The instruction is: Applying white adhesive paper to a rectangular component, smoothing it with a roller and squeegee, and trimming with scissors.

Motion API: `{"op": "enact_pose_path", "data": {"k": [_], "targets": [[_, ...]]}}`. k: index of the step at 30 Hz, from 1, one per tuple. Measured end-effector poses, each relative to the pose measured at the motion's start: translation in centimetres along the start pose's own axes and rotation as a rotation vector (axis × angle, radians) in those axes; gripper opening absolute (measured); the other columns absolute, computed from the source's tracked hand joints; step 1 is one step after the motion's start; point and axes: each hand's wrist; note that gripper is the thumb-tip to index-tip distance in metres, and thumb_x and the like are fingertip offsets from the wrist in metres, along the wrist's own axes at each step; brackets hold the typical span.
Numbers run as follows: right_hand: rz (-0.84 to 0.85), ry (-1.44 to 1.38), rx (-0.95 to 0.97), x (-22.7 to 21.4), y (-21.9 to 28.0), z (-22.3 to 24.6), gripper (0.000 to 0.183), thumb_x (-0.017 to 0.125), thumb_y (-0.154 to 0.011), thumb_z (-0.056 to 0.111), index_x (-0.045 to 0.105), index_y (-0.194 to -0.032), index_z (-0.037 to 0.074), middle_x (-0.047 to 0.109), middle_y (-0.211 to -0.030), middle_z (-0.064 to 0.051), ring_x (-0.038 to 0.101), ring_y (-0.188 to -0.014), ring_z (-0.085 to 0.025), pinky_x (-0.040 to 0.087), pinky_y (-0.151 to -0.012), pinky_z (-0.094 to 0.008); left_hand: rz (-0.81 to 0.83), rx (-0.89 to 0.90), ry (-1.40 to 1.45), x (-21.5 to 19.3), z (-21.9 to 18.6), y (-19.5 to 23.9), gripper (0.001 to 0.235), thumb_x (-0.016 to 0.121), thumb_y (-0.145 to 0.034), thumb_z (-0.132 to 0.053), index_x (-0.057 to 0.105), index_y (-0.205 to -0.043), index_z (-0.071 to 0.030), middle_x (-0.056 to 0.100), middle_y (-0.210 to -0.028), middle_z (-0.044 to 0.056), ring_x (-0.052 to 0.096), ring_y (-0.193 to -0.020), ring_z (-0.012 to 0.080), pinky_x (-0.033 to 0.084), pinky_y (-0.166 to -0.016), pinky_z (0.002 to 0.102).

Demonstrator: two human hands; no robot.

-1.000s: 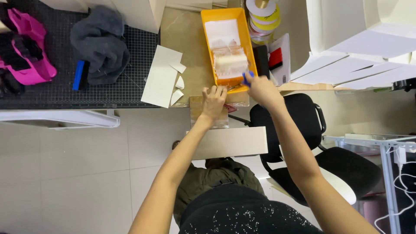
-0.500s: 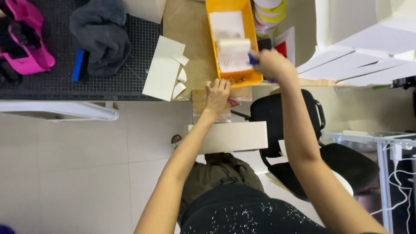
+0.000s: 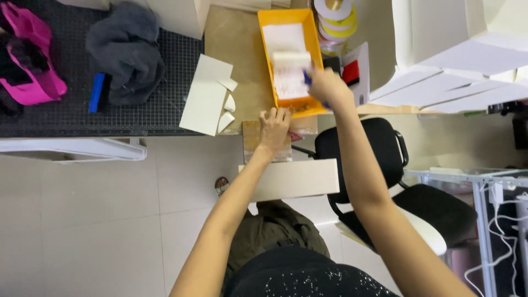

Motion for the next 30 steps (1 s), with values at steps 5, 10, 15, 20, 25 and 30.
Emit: {"op": "enact_pose_path", "data": {"k": [5,10,15,20,25,30], "targets": [[0.066,0.041,-0.025,-4.4,6.9,1.0,0.049,0.065,-0.09,0.024,0.062,-0.139,0.025,0.067,-0.118,-0.031,0.068,-0.107,-0.048,0.057,-0.088,-0.055,-0.019,-0.002,-0.007,1.2,0.6,0.2,0.02,0.064,-0.088,-0.013,0.061,-0.107,-0.014,0.053,-0.096,0.002,0.049,-0.091,0.0178,0.03,-0.089,0.046],[-0.02,-0.04,0.018,-1.5,1.4,0.9,0.055,0.07,-0.089,0.028,0.058,-0.143,0.026,0.066,-0.112,-0.033,0.068,-0.099,-0.05,0.056,-0.082,-0.059,-0.016,-0.003,0.008,-0.5,0.1,0.3,0.019,0.065,-0.085,-0.015,0.06,-0.104,-0.014,0.052,-0.094,0.002,0.048,-0.088,0.0173,0.03,-0.088,0.045],[0.1,-0.116,0.075,-3.9,8.0,1.8,0.057,0.066,-0.089,0.017,0.055,-0.145,0.019,0.067,-0.101,-0.033,0.069,-0.077,-0.044,0.058,-0.061,-0.05,-0.015,0.008,0.035,0.5,0.1,0.7,0.02,0.064,-0.086,-0.014,0.06,-0.105,-0.014,0.053,-0.096,0.001,0.048,-0.089,0.0169,0.03,-0.089,0.045],[0.06,0.009,-0.069,-2.2,0.9,0.1,0.043,0.061,-0.093,0.019,0.063,-0.131,-0.002,0.066,-0.111,-0.037,0.069,-0.097,-0.049,0.058,-0.075,-0.06,0.012,-0.02,-0.02,0.7,-0.4,1.0,0.021,0.064,-0.085,-0.013,0.061,-0.105,-0.014,0.052,-0.092,0.0,0.049,-0.09,0.0164,0.029,-0.091,0.047],[0.215,0.016,-0.023,-3.3,7.2,0.3,0.036,0.061,-0.084,0.016,0.07,-0.113,-0.003,0.073,-0.088,-0.029,0.073,-0.057,-0.036,0.06,-0.045,-0.046,0.088,-0.085,-0.021,2.0,-0.8,1.3,0.022,0.06,-0.09,-0.009,0.059,-0.11,-0.018,0.052,-0.1,-0.002,0.046,-0.095,0.0162,0.027,-0.091,0.05],[0.008,-0.262,-0.376,0.8,-1.7,-6.6,0.044,0.079,-0.077,0.007,0.069,-0.12,0.002,0.067,-0.082,-0.028,0.068,-0.068,-0.04,0.06,-0.054,-0.053,0.235,-0.326,0.07,-3.1,-4.3,1.8,0.061,0.059,-0.093,0.002,0.041,-0.146,-0.022,0.03,-0.146,0.006,0.034,-0.133,0.028,0.024,-0.105,0.062]]}}
Point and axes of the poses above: each hand's wrist, its own y-axis away from the middle knuckle, its own x-axis out of the palm, z = x × y
